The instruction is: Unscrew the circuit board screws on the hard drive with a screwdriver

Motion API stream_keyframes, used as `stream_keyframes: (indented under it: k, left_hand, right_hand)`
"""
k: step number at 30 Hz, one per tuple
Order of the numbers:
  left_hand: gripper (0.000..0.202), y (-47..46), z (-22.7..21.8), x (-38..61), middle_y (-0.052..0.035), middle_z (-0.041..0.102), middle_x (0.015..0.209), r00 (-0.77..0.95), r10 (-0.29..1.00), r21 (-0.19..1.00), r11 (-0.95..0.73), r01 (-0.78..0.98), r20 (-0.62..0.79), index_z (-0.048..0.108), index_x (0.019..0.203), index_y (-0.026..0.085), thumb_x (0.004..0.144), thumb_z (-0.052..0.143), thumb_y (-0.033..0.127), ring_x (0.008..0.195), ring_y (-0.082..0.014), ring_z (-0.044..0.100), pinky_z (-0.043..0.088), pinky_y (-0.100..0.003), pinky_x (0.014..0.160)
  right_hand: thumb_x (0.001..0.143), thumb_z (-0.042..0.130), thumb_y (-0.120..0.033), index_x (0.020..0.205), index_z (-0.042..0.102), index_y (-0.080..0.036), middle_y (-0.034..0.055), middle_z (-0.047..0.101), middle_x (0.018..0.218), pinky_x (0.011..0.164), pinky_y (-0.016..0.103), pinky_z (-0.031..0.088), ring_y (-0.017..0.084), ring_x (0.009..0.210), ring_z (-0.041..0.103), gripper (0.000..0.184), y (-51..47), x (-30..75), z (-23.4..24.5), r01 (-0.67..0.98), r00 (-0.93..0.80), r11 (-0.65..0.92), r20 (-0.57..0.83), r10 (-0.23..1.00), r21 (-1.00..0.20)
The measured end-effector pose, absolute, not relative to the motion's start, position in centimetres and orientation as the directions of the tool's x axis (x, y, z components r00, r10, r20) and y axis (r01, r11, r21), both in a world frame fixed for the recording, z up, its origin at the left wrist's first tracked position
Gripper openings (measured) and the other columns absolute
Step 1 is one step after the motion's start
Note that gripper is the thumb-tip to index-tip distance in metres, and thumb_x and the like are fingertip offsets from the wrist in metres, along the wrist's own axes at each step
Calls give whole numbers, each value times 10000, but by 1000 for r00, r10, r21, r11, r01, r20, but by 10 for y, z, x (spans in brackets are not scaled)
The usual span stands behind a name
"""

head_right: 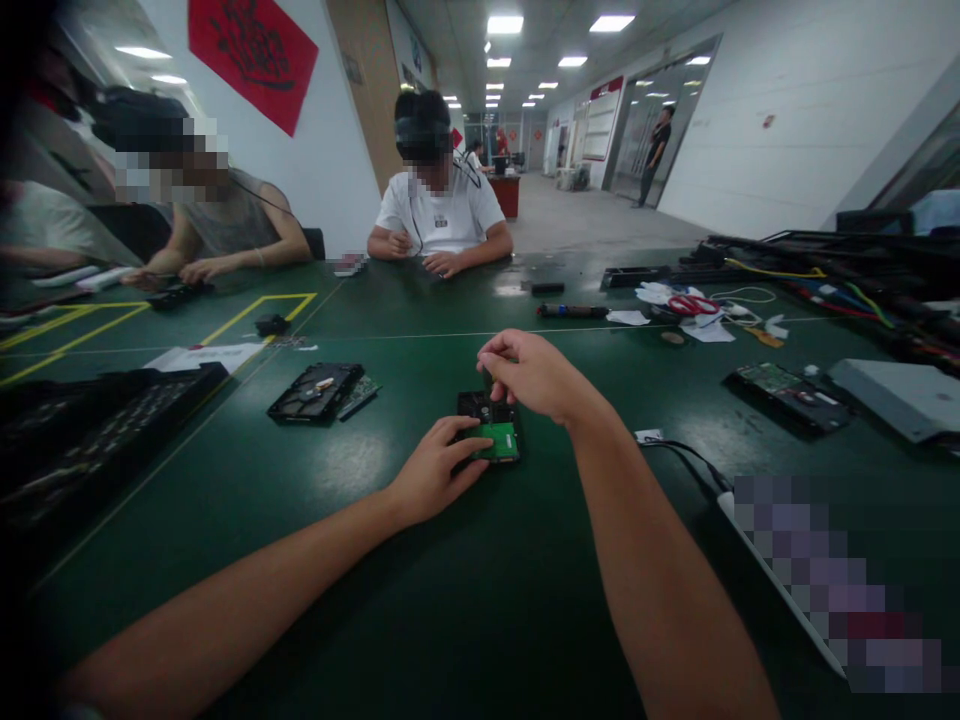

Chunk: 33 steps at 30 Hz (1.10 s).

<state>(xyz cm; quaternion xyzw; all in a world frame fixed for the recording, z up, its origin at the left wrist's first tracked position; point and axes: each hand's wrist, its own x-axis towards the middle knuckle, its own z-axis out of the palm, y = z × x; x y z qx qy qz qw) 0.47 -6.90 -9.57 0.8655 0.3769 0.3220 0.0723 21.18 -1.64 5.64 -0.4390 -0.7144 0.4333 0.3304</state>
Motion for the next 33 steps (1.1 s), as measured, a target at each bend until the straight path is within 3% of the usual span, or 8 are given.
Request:
stream_keyframes:
  k: [4,10,17,20,26,33]
  left_hand:
    - [321,-69,-95,5,-146,575,1411,508,702,370,-703,608,499,700,1315,255,1002,666,316,1333,-336,546,532,-591,1079]
    - [318,-70,-94,4,-145,584,1402,504,706,381,-700,604,498,705,1301,256,989,680,308,1323,-337,552,533,-586,1075]
    - [318,-71,-92,5,-149,578,1395,511,707,371,-698,612,489,698,1310,240,1003,663,310,1323,-335,544,530,-582,1082]
    - [324,-70,-93,5,-143,579,1397,509,703,372,-703,606,497,697,1316,256,997,671,314,1320,-335,548,533,-589,1078]
    - [320,-70,-93,5,-142,580,1406,504,711,379,-694,611,490,700,1313,256,999,670,310,1333,-335,546,532,-589,1086]
    - [327,-70,-94,5,-144,576,1408,505,709,375,-697,611,493,699,1315,250,992,677,299,1339,-335,540,527,-585,1089]
  right_hand:
    - [952,713,-264,963,642,-174,25,700,777,480,220,492,122,576,638,115,-20,211,59,374,-384,238,84,920,-896]
    - [963,650,-235,990,704,-171,9,673,728,514,221,469,122,592,632,88,-22,211,62,371,-397,249,90,913,-894]
    - [951,697,-416,993,763,-196,18,706,825,535,237,438,115,621,594,233,-17,214,58,396,-415,330,153,897,-857]
    - [916,745,-339,1016,720,-186,44,738,893,488,237,437,113,582,611,185,-18,214,58,383,-382,275,120,916,-882]
    - [935,709,-259,967,710,-177,40,717,813,512,215,462,123,630,631,89,-17,213,57,372,-373,258,111,921,-892]
    - [918,646,-227,1002,762,-180,17,676,769,525,224,439,121,622,577,151,-20,214,62,367,-396,287,130,909,-885]
